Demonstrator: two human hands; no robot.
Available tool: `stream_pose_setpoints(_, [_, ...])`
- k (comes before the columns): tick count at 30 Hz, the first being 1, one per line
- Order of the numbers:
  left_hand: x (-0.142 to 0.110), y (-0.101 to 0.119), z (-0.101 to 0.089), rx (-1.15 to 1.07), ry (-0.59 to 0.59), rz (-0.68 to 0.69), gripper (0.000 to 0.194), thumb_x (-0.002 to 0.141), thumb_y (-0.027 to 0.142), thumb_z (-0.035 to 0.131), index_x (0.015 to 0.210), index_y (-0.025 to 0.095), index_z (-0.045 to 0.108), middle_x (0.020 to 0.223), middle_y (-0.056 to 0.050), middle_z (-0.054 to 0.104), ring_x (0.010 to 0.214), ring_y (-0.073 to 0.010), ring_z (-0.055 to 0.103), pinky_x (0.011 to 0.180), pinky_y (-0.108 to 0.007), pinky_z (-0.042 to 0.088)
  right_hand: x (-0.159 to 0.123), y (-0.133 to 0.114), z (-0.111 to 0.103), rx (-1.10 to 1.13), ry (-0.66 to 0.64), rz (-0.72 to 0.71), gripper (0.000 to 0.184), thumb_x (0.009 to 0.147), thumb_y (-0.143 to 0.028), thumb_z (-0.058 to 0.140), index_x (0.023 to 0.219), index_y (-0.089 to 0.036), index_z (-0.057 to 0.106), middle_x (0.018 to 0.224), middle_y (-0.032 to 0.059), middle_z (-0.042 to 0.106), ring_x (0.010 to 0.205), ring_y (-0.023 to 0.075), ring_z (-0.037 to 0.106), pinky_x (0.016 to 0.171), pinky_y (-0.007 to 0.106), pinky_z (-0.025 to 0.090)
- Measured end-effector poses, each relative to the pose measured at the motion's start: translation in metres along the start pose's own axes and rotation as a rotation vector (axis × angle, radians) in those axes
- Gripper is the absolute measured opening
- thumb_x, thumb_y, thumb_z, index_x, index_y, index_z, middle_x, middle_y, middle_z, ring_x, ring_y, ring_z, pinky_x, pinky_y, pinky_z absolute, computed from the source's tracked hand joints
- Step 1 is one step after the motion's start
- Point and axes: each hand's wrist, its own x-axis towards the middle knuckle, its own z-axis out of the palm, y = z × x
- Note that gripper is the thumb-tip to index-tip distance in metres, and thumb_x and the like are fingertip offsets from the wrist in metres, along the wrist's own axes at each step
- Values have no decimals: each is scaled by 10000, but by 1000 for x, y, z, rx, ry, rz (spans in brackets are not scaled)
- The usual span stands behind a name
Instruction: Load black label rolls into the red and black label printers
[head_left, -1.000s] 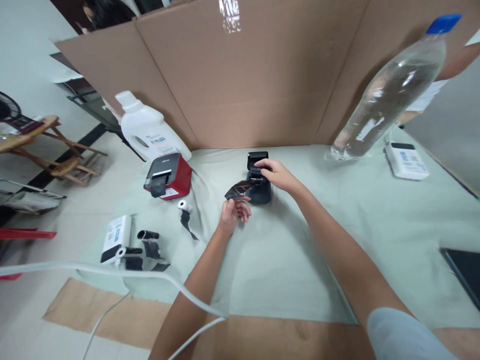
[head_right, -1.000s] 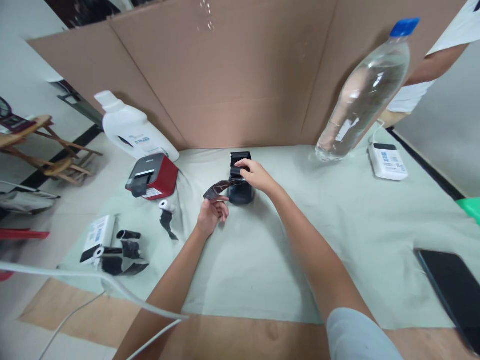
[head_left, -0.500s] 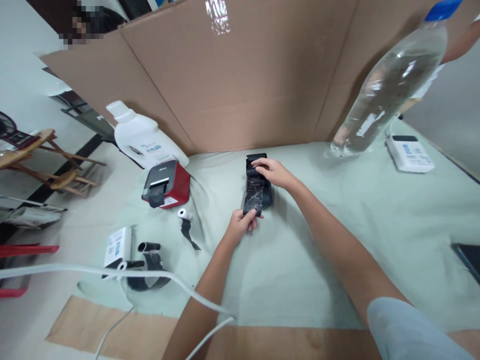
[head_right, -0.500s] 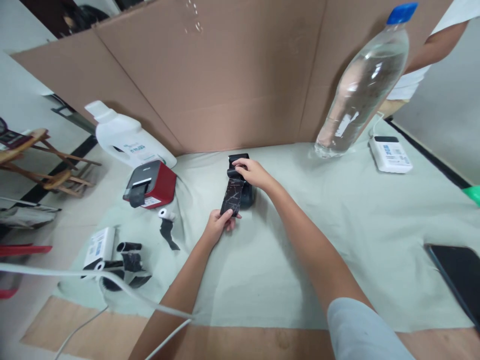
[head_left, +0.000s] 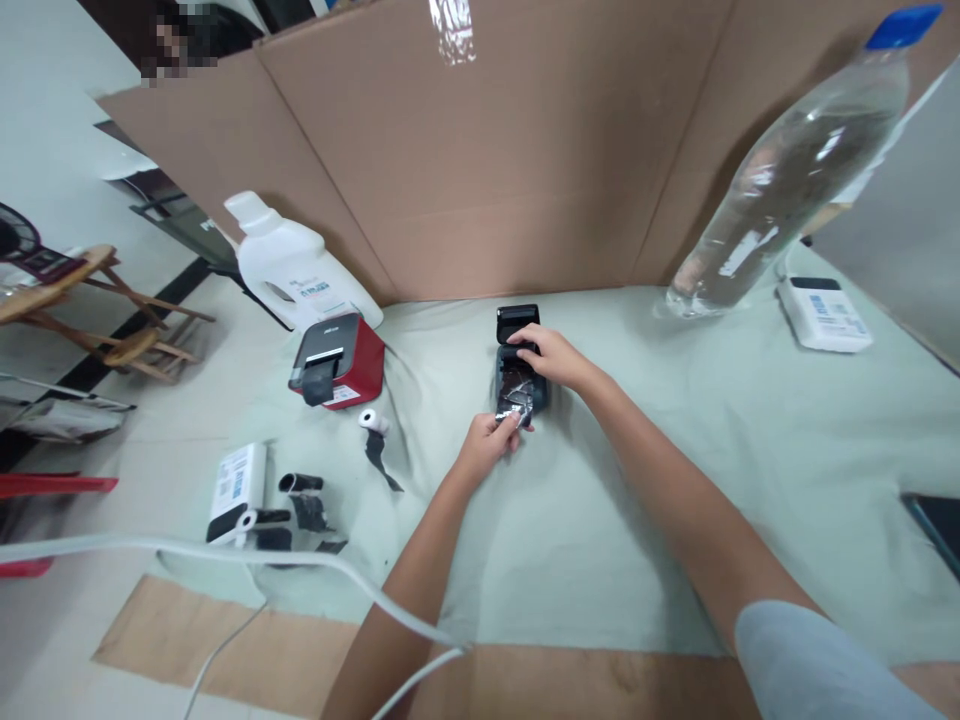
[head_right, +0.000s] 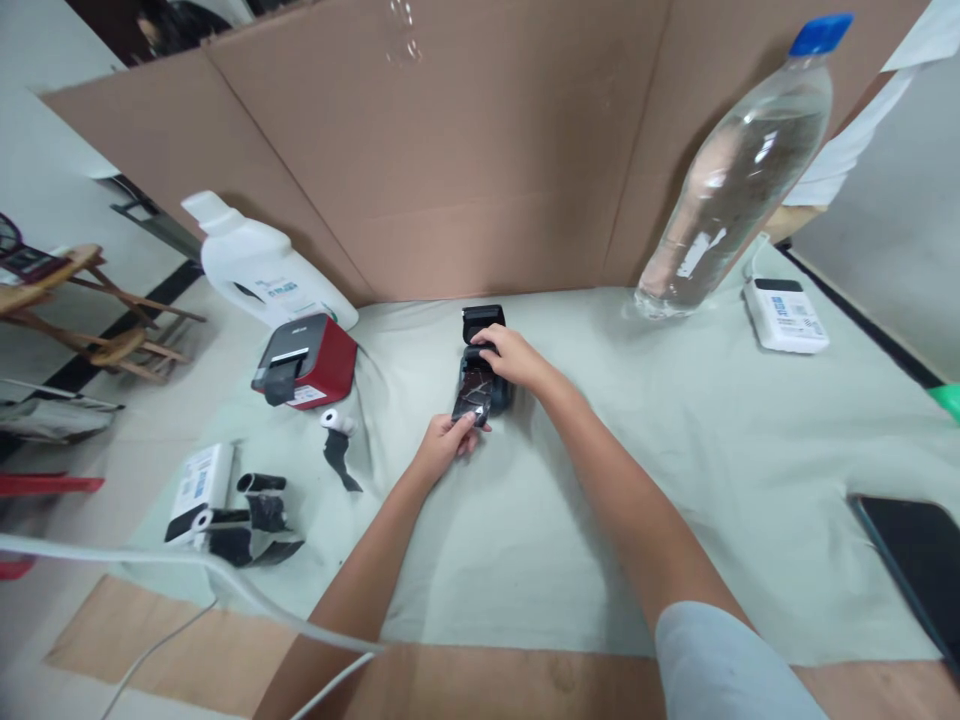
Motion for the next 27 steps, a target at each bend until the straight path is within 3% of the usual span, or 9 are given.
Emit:
stream_pose_setpoints(5, [4,0,2,34,35,5,681,887,740,528,671,123,722,478,2,504,435,-87,369,494,-257,303,-1,-16,9,-182,-17,86,341,898,-100,562,1179,-189,733,1251,117,677,1141,276,596,1022,450,442])
stream_pose_setpoints(11, [8,0,5,68,61,-6,651,883,716,527,625,143,698,463,-1,504,452,-104,410,500,-258,318,-4,-33,11,-370,24,285,283,902,-126,556,1095,-210,745,1145,137,715,1137,360,463,969,513,387])
stream_pose_setpoints(16, [6,4,5,65,47,1,651,875,706,531,504,176,602,463,-23,530,480,-123,473,528,-266,364,2,-22,-2,-299,317,228,386,952,-219,512,1313,-155,631,1401,181,563,1251,358,458,1094,514,369])
stream_pose_setpoints(18, [4,7,4,69,11,-2,646,882,683,538,467,189,563,483,-40,562,530,-144,539,554,-269,390,7,-14,-7,-204,340,180,452,954,-230,505,1395,-151,568,1437,176,547,1266,333,485,1122,489,368])
stream_pose_setpoints(21, [1,12,1,72,-67,5,654,891,646,549,408,211,481,484,-52,565,679,-197,657,615,-269,430,13,-7,-17,-47,283,150,357,932,-247,529,1265,-178,640,1254,132,648,1062,270,602,1013,424,462])
stream_pose_setpoints(24, [0,14,-2,54,-124,3,642,897,612,560,398,217,470,461,-50,537,776,-232,700,667,-273,459,12,-9,-31,32,182,122,199,880,-247,586,1030,-184,700,1082,87,663,860,212,610,869,363,504])
stream_pose_setpoints(27, [1,15,-4,46,-152,-20,638,895,608,567,409,202,495,538,-77,622,726,-212,684,638,-272,452,7,-18,-42,13,-138,114,100,807,-187,653,872,-184,728,967,62,651,799,190,601,812,325,491])
